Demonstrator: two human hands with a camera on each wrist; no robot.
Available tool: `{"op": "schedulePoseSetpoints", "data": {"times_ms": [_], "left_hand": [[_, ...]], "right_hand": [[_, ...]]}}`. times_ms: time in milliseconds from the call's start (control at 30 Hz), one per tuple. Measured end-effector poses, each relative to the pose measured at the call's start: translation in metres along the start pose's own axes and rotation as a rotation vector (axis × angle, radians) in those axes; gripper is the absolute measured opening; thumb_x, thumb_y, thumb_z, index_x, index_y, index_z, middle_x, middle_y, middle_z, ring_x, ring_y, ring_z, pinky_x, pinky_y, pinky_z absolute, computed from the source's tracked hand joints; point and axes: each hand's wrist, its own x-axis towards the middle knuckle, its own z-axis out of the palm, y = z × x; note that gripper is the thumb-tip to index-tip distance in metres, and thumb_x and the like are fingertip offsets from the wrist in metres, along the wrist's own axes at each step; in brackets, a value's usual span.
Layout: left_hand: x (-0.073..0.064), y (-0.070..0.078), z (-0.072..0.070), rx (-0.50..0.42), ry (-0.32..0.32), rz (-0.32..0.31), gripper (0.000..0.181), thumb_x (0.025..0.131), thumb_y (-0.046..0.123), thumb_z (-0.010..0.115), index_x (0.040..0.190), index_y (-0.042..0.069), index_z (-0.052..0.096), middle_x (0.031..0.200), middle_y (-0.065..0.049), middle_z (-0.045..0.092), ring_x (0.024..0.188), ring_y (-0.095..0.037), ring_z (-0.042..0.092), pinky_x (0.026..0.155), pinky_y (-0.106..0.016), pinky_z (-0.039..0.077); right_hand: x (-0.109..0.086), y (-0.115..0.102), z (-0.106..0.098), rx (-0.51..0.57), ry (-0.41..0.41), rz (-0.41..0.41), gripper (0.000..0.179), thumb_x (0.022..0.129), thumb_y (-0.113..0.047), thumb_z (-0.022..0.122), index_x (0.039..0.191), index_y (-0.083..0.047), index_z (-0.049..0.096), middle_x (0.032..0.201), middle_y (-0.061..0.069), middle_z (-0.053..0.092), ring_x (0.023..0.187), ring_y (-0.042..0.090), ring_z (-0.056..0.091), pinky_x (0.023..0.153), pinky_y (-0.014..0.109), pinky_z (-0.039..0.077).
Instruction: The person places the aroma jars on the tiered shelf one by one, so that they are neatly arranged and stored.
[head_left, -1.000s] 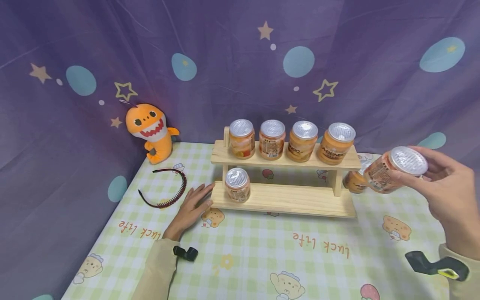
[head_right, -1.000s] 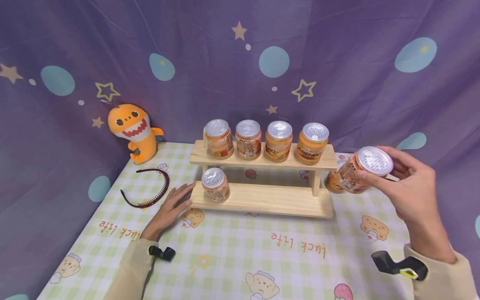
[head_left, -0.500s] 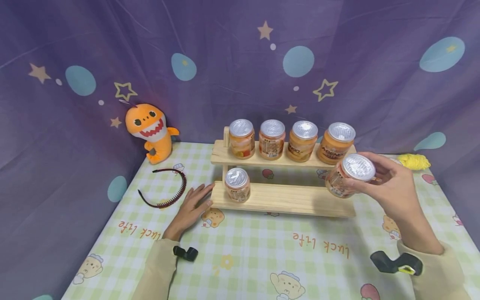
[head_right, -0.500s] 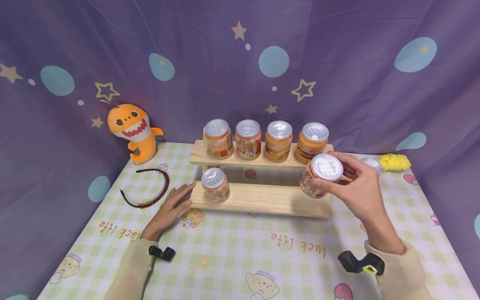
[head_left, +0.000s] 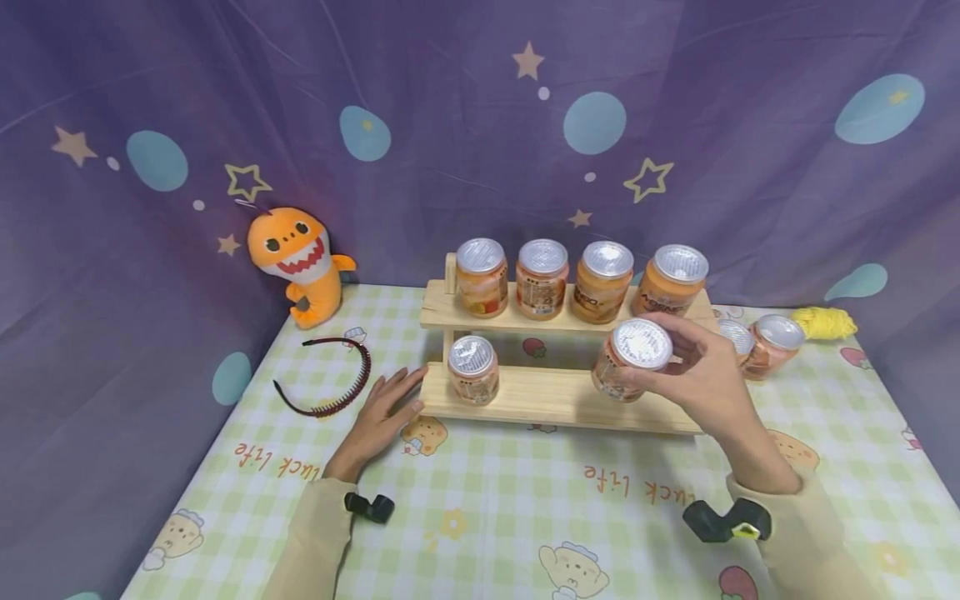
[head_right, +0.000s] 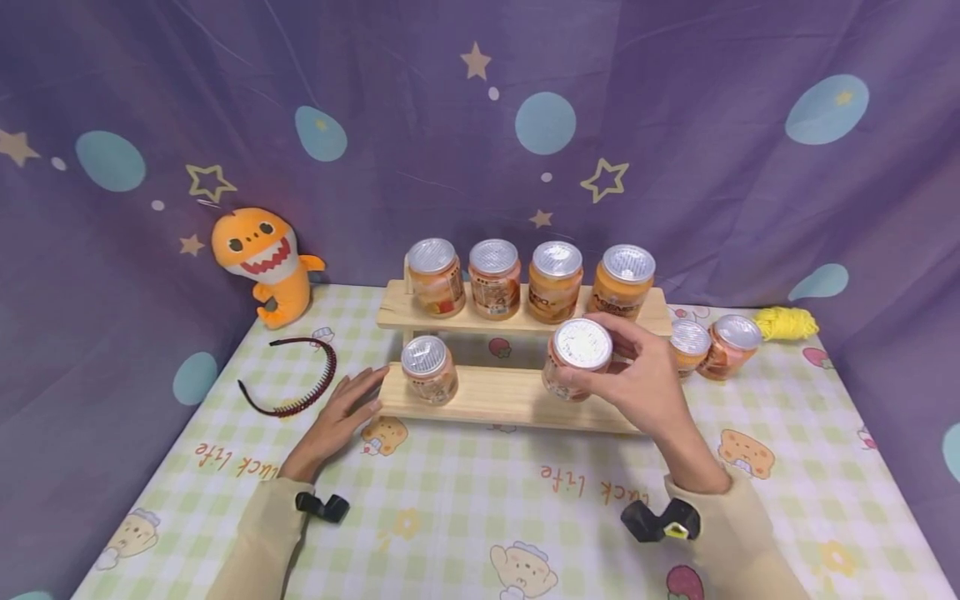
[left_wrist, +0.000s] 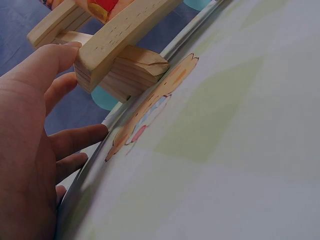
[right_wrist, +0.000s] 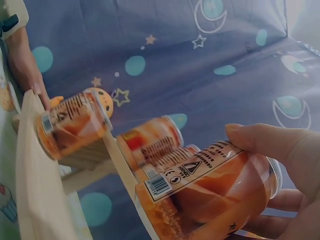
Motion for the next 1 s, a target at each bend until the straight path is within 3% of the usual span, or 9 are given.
{"op": "schedulePoseSetpoints", "data": {"times_ms": [267, 500, 600, 833, 1000], "left_hand": [[-0.001, -0.001, 0.001, 0.006, -0.001, -0.002, 0.054, 0.101, 0.030, 0.058, 0.152, 0.022, 0.045, 0.159, -0.010, 0.044, 0.152, -0.041, 0.028, 0.128, -0.059, 0.001], [0.000, 0.000, 0.000, 0.001, -0.003, -0.004, 0.054, 0.101, 0.030, 0.058, 0.152, 0.022, 0.045, 0.159, -0.010, 0.043, 0.152, -0.041, 0.028, 0.128, -0.059, 0.000], [0.001, 0.000, 0.000, 0.005, -0.005, -0.007, 0.054, 0.101, 0.030, 0.058, 0.153, 0.022, 0.044, 0.159, -0.010, 0.043, 0.152, -0.041, 0.027, 0.128, -0.059, 0.000], [0.001, -0.001, 0.002, 0.019, 0.015, 0.006, 0.054, 0.101, 0.029, 0.057, 0.152, 0.020, 0.045, 0.158, -0.013, 0.044, 0.151, -0.043, 0.028, 0.127, -0.061, 0.001], [0.001, 0.000, 0.001, 0.019, 0.006, -0.006, 0.054, 0.100, 0.029, 0.058, 0.152, 0.020, 0.045, 0.158, -0.012, 0.044, 0.151, -0.042, 0.028, 0.128, -0.060, 0.000]], "right_hand": [[0.006, 0.008, 0.028, 0.028, -0.049, -0.011, 0.060, 0.071, 0.000, 0.088, 0.127, 0.001, 0.064, 0.105, -0.020, 0.069, 0.093, -0.002, 0.069, 0.079, 0.015, 0.059], [0.012, 0.016, 0.048, 0.035, -0.082, 0.007, 0.062, 0.071, -0.003, 0.088, 0.128, -0.001, 0.064, 0.118, 0.013, 0.070, 0.095, -0.003, 0.069, 0.081, 0.015, 0.059], [0.015, 0.019, 0.057, 0.005, -0.094, 0.027, 0.065, 0.070, -0.007, 0.090, 0.130, -0.002, 0.063, 0.122, 0.018, 0.070, 0.095, -0.003, 0.068, 0.081, 0.015, 0.058], [0.019, 0.029, 0.077, -0.052, -0.109, 0.011, 0.067, 0.069, -0.012, 0.092, 0.129, -0.004, 0.065, 0.123, 0.018, 0.071, 0.101, 0.019, 0.072, 0.082, 0.014, 0.057], [0.020, 0.037, 0.088, -0.032, -0.119, 0.037, 0.067, 0.068, -0.013, 0.092, 0.129, -0.005, 0.065, 0.124, 0.018, 0.070, 0.105, 0.030, 0.072, 0.083, 0.016, 0.057]]}}
